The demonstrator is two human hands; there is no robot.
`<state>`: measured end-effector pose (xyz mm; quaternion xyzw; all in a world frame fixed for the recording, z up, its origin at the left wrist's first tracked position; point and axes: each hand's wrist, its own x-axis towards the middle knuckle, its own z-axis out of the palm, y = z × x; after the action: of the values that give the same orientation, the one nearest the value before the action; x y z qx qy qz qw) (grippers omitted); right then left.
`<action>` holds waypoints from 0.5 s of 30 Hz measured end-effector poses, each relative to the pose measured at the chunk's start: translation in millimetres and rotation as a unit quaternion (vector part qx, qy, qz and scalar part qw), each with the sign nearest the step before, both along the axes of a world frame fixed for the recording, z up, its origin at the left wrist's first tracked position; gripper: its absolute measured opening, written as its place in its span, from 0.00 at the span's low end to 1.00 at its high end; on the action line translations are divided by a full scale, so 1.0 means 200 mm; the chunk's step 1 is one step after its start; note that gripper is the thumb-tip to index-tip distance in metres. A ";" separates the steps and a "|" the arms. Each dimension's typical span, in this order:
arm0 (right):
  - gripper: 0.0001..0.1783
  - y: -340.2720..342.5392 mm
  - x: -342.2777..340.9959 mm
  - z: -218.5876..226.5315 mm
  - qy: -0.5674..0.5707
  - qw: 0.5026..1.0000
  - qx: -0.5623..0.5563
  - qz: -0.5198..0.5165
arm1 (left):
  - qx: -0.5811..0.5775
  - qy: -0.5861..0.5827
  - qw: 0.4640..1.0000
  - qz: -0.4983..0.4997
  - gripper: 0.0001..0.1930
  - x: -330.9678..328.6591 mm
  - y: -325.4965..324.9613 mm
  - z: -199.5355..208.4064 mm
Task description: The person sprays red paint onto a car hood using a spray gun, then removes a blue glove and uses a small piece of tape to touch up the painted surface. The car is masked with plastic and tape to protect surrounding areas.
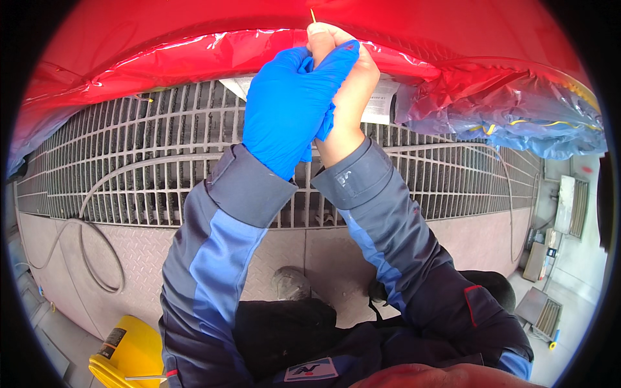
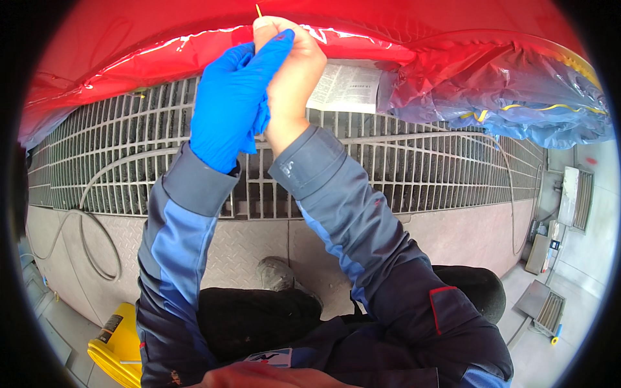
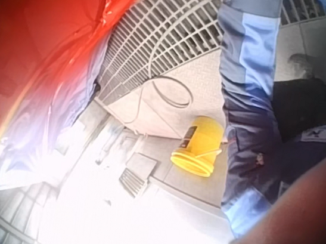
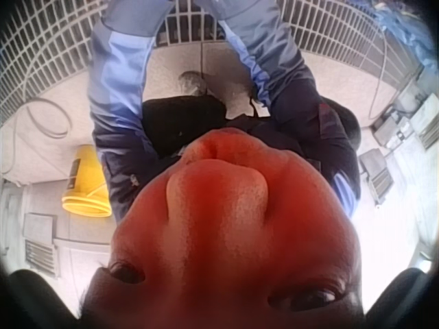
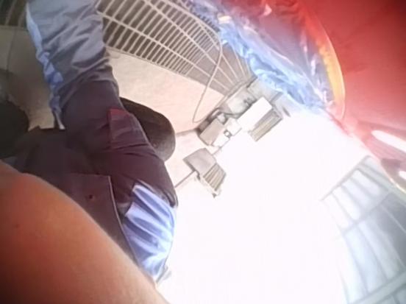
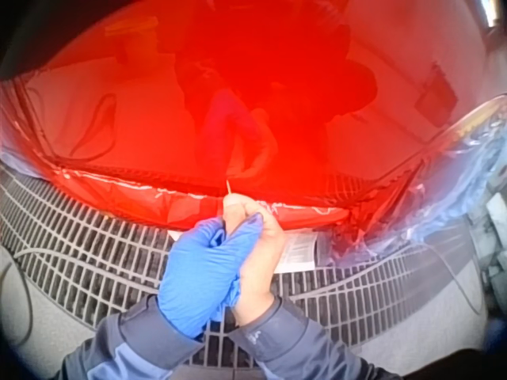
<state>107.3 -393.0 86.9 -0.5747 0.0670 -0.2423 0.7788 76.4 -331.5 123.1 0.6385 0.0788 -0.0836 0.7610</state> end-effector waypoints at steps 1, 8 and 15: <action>0.06 0.00 0.00 0.00 0.001 1.000 0.005 0.003 | 0.003 0.000 1.000 -0.001 0.22 0.00 0.00 0.00; 0.06 0.00 -0.02 0.01 0.009 1.000 -0.013 -0.002 | 0.021 -0.030 0.999 0.033 0.18 0.00 -0.02 -0.03; 0.07 -0.01 -0.01 0.00 0.011 1.000 -0.014 -0.002 | 0.039 -0.012 0.999 0.012 0.22 0.01 -0.01 -0.03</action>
<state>105.8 -394.7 86.7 -0.5883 0.0736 -0.2384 0.7691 77.8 -333.5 116.2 0.6679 0.0806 -0.0634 0.7371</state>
